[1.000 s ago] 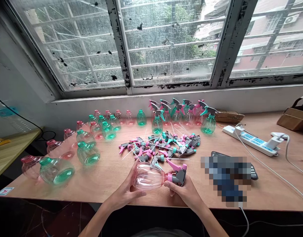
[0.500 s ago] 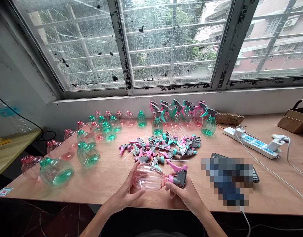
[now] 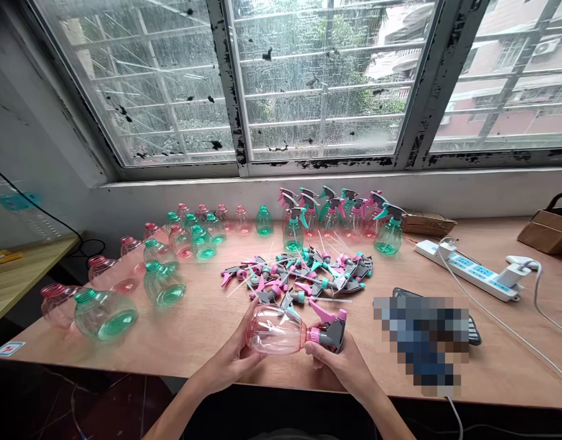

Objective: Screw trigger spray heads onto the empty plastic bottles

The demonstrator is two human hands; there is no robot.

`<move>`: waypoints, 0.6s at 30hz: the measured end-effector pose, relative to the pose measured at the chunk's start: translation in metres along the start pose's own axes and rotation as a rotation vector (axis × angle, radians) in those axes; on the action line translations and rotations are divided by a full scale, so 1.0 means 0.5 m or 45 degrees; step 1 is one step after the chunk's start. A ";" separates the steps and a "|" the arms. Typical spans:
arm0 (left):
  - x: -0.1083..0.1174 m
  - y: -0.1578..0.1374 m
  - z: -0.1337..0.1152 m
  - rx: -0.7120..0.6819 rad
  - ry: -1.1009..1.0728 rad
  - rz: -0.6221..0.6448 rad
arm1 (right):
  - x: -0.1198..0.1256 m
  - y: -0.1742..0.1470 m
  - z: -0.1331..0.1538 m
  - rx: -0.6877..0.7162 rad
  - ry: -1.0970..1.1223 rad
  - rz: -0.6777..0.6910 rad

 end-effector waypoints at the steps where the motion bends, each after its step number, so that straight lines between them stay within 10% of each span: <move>1: 0.000 0.000 0.000 -0.001 -0.008 0.005 | 0.000 0.000 0.000 -0.001 0.003 -0.005; 18: -0.004 0.006 0.015 0.042 -0.096 0.000 | 0.008 0.002 -0.018 0.018 0.014 0.000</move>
Point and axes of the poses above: each hand's wrist, its own y-axis towards the middle knuckle, its own x-axis out of the back of the hand, z = x × y, the point moved 1 cm from there along y, towards the middle knuckle, and after that the axes turned 3 degrees about x, right-handed, at the moved point
